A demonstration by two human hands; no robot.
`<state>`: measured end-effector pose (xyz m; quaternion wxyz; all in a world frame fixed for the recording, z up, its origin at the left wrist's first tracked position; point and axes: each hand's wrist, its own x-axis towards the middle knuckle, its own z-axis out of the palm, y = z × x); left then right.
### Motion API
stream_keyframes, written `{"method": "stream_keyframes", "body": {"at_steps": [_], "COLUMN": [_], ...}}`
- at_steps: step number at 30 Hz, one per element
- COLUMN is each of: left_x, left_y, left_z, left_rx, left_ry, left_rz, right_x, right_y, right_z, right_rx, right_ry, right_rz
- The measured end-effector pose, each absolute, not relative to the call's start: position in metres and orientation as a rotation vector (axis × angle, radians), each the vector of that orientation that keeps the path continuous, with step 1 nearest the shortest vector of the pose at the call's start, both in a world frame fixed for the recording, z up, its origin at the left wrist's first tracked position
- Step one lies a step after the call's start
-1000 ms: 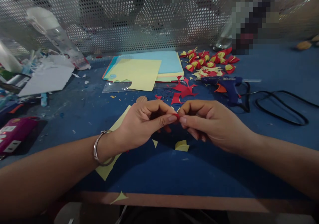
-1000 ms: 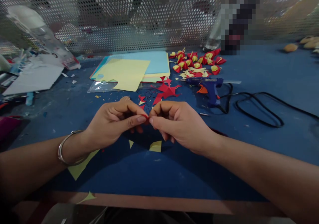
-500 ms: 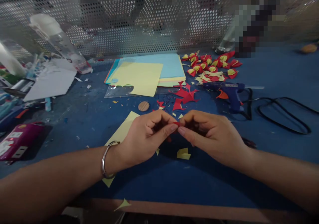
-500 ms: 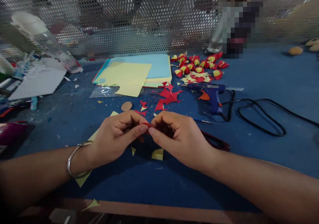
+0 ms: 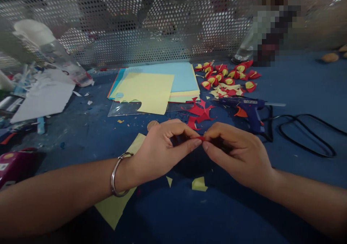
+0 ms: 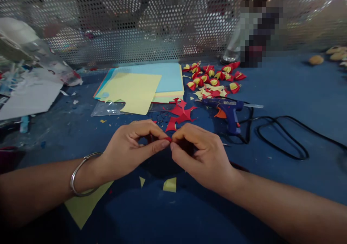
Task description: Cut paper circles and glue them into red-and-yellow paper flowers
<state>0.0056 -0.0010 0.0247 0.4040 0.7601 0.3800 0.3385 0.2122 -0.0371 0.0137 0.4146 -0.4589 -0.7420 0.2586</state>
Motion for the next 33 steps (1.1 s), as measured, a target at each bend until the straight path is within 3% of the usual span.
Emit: {"method": "stream_keyframes", "body": {"at_steps": [15,33], "left_x": [0.0043,0.0024], "left_y": [0.0104,0.0107], "left_z": [0.0199,0.0212], "left_rx": [1.284,1.32], "left_ry": [0.885,0.914], "left_rz": [0.566,0.575], "right_x": [0.2171,0.2173], "right_y": [-0.0327,-0.0318], "right_z": [0.0086,0.0117], "right_rx": [-1.169,-1.207], "right_ry": [-1.965,-1.954], "right_rz": [0.615,0.708]}}
